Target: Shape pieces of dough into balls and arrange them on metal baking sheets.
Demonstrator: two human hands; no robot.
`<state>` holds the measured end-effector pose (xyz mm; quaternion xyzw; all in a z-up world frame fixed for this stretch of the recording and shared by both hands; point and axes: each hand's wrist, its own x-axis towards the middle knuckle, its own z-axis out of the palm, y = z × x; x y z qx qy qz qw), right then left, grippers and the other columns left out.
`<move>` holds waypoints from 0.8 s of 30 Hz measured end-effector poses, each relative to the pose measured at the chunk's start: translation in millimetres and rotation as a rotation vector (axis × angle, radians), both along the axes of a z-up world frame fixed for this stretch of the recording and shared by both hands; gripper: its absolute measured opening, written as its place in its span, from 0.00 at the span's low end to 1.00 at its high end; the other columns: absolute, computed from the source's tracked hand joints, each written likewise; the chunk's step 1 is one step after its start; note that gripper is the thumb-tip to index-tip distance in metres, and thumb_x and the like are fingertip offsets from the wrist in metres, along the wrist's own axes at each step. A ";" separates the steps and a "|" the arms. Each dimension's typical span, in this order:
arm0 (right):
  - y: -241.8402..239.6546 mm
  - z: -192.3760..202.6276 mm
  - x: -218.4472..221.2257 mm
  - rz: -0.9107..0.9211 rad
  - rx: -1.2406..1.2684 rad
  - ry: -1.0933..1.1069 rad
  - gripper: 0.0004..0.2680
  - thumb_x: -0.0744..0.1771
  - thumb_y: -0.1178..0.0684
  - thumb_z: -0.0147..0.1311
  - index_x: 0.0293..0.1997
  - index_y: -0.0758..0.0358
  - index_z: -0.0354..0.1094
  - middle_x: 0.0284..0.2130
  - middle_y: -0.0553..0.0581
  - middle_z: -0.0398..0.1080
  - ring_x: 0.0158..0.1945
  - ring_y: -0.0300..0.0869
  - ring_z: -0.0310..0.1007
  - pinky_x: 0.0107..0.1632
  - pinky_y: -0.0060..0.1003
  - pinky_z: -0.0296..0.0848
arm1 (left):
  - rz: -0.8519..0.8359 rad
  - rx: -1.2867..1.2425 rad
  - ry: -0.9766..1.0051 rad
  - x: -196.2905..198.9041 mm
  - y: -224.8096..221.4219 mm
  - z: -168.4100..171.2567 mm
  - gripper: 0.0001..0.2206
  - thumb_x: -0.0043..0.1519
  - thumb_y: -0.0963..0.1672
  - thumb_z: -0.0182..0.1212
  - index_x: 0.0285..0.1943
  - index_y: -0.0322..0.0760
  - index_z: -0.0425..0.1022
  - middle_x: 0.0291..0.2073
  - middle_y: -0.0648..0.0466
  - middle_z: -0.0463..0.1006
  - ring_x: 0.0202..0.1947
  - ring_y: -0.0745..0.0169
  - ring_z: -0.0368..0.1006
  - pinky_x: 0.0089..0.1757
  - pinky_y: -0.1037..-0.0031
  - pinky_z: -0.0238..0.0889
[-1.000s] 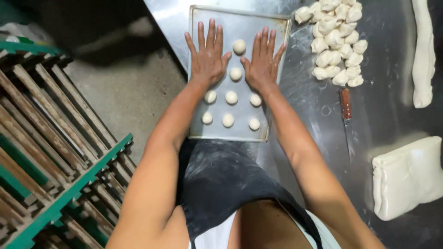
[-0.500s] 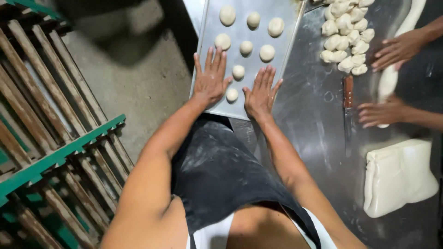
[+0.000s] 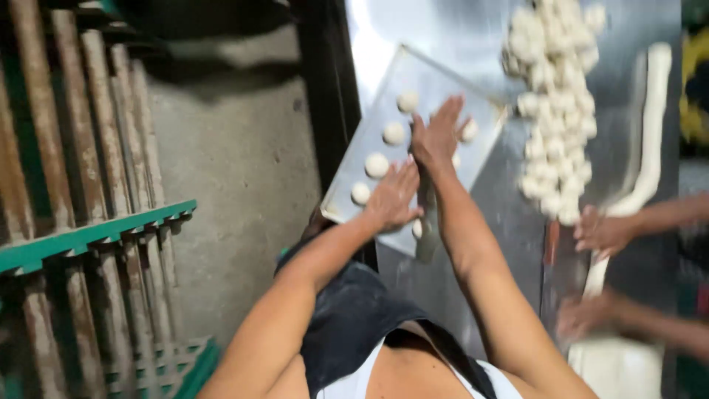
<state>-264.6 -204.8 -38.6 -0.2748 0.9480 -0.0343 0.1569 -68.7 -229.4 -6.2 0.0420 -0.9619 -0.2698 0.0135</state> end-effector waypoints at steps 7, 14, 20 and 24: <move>-2.9 29.3 -10.8 0.098 0.117 0.015 0.37 0.68 0.28 0.38 0.75 0.76 0.34 0.76 0.73 0.30 0.78 0.56 0.20 0.68 0.68 0.14 | -0.058 -0.021 -0.150 -1.6 -10.1 13.4 0.42 0.63 0.63 0.48 0.72 0.24 0.60 0.73 0.38 0.57 0.78 0.39 0.42 0.71 0.50 0.34; 116.7 75.2 69.3 -0.106 -0.588 -0.073 0.16 0.70 0.47 0.54 0.60 0.70 0.66 0.54 0.65 0.68 0.58 0.50 0.66 0.58 0.50 0.63 | 0.465 0.359 -0.157 92.8 -64.8 -2.7 0.13 0.65 0.48 0.52 0.50 0.37 0.74 0.46 0.42 0.79 0.50 0.37 0.77 0.49 0.50 0.69; 190.1 64.0 221.8 -0.686 -0.860 -0.598 0.07 0.68 0.57 0.56 0.48 0.66 0.70 0.35 0.59 0.75 0.37 0.41 0.75 0.42 0.38 0.75 | 0.697 0.457 -0.630 150.2 -90.3 -18.3 0.17 0.66 0.52 0.55 0.49 0.36 0.79 0.48 0.38 0.79 0.50 0.31 0.75 0.48 0.47 0.68; 206.3 35.8 255.7 -1.114 -1.061 -1.199 0.09 0.68 0.54 0.57 0.48 0.70 0.68 0.35 0.59 0.75 0.39 0.47 0.77 0.45 0.44 0.80 | 0.701 0.554 -0.691 141.7 -92.4 -14.2 0.20 0.67 0.54 0.52 0.50 0.38 0.82 0.50 0.37 0.79 0.52 0.31 0.75 0.51 0.47 0.67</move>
